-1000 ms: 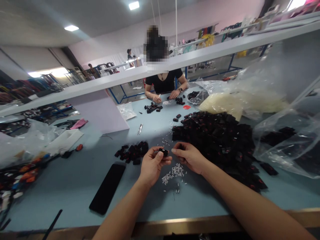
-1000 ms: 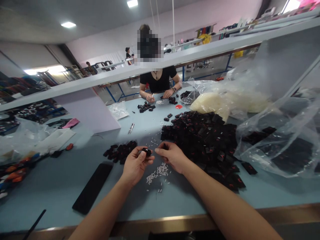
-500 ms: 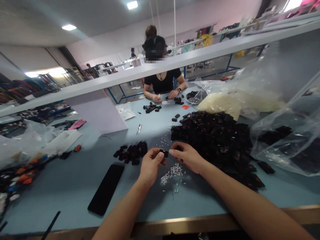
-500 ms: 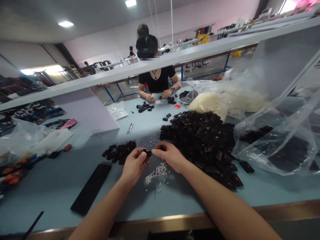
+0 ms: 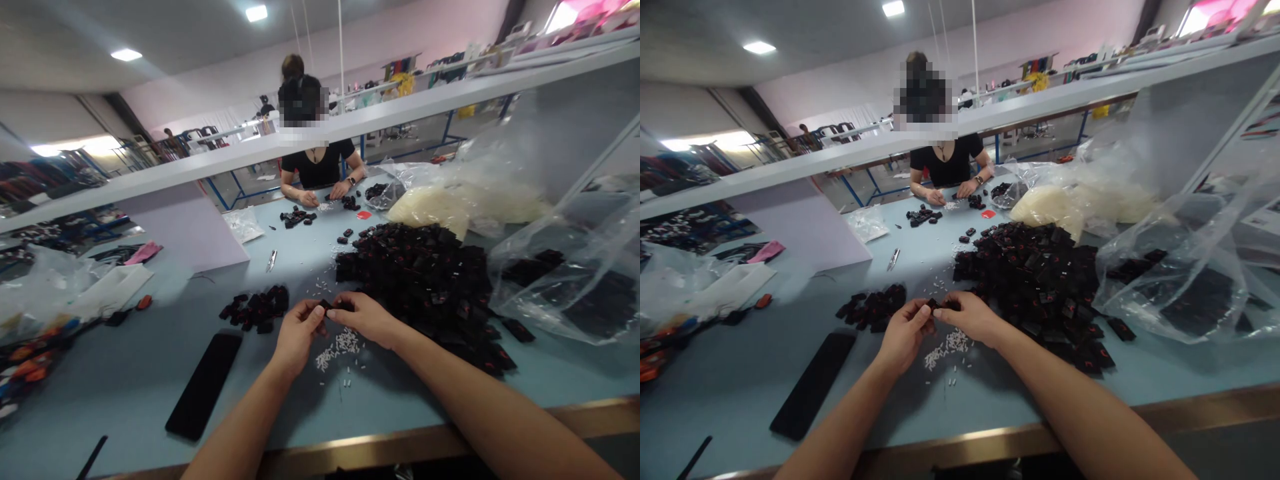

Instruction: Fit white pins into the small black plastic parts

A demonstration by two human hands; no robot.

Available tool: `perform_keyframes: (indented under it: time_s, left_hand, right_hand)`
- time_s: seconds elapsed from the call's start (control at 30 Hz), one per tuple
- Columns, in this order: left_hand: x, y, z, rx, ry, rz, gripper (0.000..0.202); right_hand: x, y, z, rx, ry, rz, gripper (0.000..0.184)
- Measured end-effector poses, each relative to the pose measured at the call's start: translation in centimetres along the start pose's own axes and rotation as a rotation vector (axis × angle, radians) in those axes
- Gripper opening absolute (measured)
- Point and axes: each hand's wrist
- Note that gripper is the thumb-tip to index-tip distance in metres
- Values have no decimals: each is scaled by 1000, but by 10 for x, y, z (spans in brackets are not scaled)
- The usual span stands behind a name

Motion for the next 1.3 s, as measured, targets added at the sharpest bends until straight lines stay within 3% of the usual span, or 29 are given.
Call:
perform_keyframes:
  time_s: [0.2, 0.33, 0.43, 0.63, 0.93, 1.3]
  left_hand:
    - [3, 5, 4, 9, -14, 97, 23]
    - [6, 10, 7, 16, -49, 202, 21]
    - [6, 11, 7, -9, -69, 218, 21]
    - [5, 11, 6, -14, -85, 234, 22]
    - [6, 12, 8, 14, -115, 206, 21]
    - [8, 13, 8, 28, -130, 182, 20]
  right_hand:
    - [3, 0, 1, 51, 23, -200, 34]
    - [7, 4, 0, 111, 216, -455, 50]
    - [7, 4, -1, 92, 337, -496, 54]
    - [3, -4, 1, 144, 256, -561, 66]
    - [4, -9, 3, -7, 238, -606, 19]
    - [6, -10, 5, -59, 250, -505, 18]
Point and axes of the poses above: each hand's wrist, its own z-axis away from the middle knuckle, its own x-axis out of the palm, y = z × x, and after that the axes turned 7 degrees about -x, right-handed
